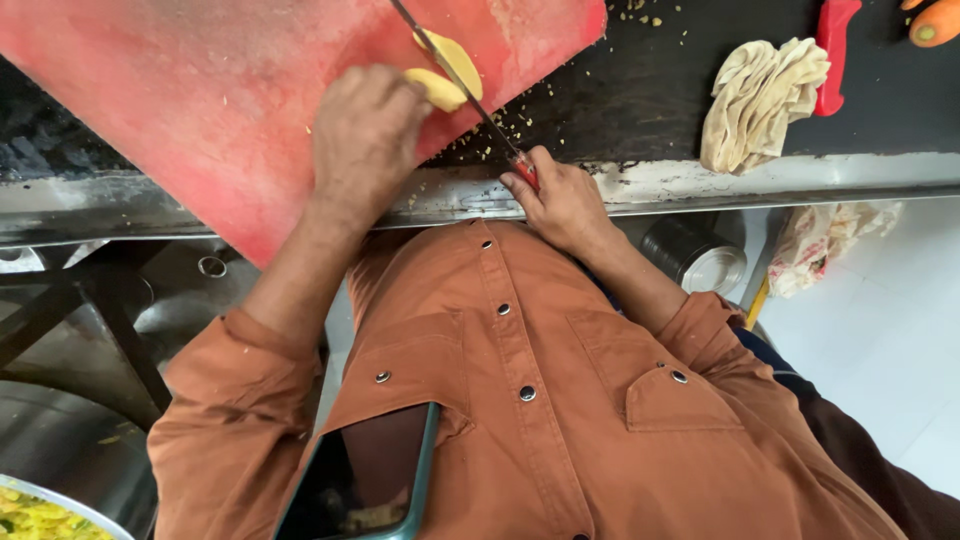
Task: The person uses a knife to chop yellow vegetables on a red cutting board. They first mince a pile of already sliced pieces, then slice a whole yellow vegetable into thin strips.
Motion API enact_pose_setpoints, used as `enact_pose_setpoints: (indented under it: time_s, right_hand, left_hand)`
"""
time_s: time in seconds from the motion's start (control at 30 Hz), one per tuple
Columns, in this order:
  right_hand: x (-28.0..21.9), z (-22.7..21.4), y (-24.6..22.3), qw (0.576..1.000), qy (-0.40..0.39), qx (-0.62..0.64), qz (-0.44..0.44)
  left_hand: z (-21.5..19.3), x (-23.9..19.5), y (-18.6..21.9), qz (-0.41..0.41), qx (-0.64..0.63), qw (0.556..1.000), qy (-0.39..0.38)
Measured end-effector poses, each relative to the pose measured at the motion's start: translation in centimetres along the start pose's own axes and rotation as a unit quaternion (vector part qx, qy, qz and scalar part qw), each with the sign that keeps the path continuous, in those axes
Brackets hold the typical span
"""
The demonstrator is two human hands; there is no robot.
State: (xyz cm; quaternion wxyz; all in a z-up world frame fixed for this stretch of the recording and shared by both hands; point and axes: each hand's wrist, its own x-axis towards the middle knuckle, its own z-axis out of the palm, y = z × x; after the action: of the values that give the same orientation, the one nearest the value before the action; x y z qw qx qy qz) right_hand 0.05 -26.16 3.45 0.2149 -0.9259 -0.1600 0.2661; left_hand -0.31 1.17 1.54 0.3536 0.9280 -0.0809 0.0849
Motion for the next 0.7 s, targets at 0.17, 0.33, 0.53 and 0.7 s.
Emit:
enact_pose_setpoints:
  time_s: [0.17,0.33,0.53,0.7]
  right_hand:
    - [-0.2,0.3,-0.4,1.0,-0.023,0.009,-0.005]
    - [-0.1,0.9,-0.2,0.999,-0.039,0.016,-0.017]
    - [-0.3,0.9,0.0,0.999,-0.015,0.037,-0.031]
    - [-0.5,0.7,0.0,0.997,0.006,0.074,-0.018]
  left_hand:
    - [-0.5,-0.3,0.1,-0.241,-0.078,0.967,-0.016]
    - [-0.4,-0.7,0.5,-0.288,-0.167,0.943,0.013]
    - [-0.5,-0.4,0.3,-0.241,-0.231,0.941,0.059]
    - [0.2,0.5,0.1,-0.197,-0.251,0.947,0.041]
